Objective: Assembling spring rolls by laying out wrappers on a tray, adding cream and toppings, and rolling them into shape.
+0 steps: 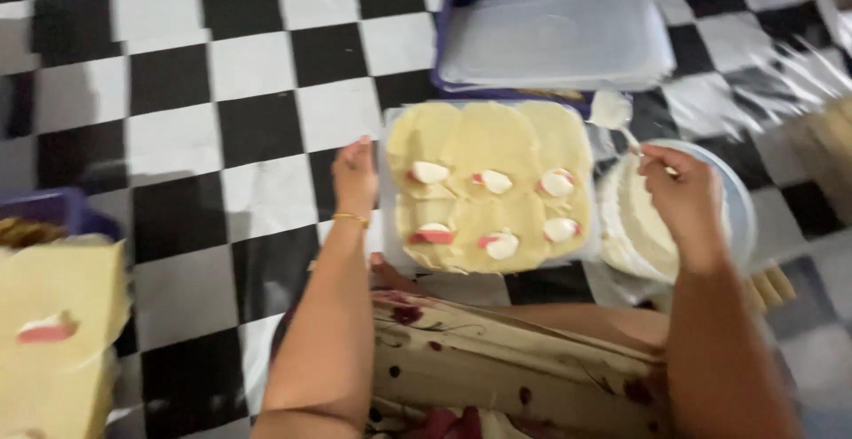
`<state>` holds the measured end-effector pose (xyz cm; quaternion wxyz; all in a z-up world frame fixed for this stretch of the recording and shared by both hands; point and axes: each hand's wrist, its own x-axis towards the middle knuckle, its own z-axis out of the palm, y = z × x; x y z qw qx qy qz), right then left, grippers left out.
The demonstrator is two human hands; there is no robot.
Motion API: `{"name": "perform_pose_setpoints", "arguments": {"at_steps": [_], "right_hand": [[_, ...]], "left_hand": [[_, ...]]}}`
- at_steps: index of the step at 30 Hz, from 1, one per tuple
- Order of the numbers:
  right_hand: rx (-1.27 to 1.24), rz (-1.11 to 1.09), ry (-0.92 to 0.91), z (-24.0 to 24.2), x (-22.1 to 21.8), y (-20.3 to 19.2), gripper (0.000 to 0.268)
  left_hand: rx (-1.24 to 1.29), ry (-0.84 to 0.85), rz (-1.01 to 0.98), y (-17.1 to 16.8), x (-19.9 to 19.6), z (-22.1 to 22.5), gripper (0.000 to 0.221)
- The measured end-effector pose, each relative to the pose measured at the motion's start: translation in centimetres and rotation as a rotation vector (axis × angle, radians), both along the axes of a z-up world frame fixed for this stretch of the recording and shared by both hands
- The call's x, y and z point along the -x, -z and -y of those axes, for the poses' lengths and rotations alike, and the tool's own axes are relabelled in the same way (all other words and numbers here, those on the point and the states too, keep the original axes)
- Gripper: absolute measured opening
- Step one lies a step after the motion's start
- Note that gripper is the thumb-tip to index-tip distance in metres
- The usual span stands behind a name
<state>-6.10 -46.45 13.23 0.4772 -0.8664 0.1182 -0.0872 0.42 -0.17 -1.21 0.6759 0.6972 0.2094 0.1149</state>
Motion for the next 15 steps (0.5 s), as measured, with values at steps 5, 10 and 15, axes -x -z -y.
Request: {"name": "perform_pose_setpoints", "arguments": {"at_steps": [5,10,15], "right_hand": [[1.075,-0.375,0.102,19.2,3.5,14.3,0.022],[1.411,-0.371,-0.416,14.4,5.3,15.3,0.034],[0.792,-0.536,-0.233,12.2,5.9,13.3,0.034]], "left_hand": [[-0.217,0.026,0.06,0.0,0.7,-0.9,0.053],[-0.187,0.024,-0.185,0.3,0.8,-0.8,0.062],[-0.161,-0.002,-0.277,-0.1,0.8,-0.9,0.065]]}}
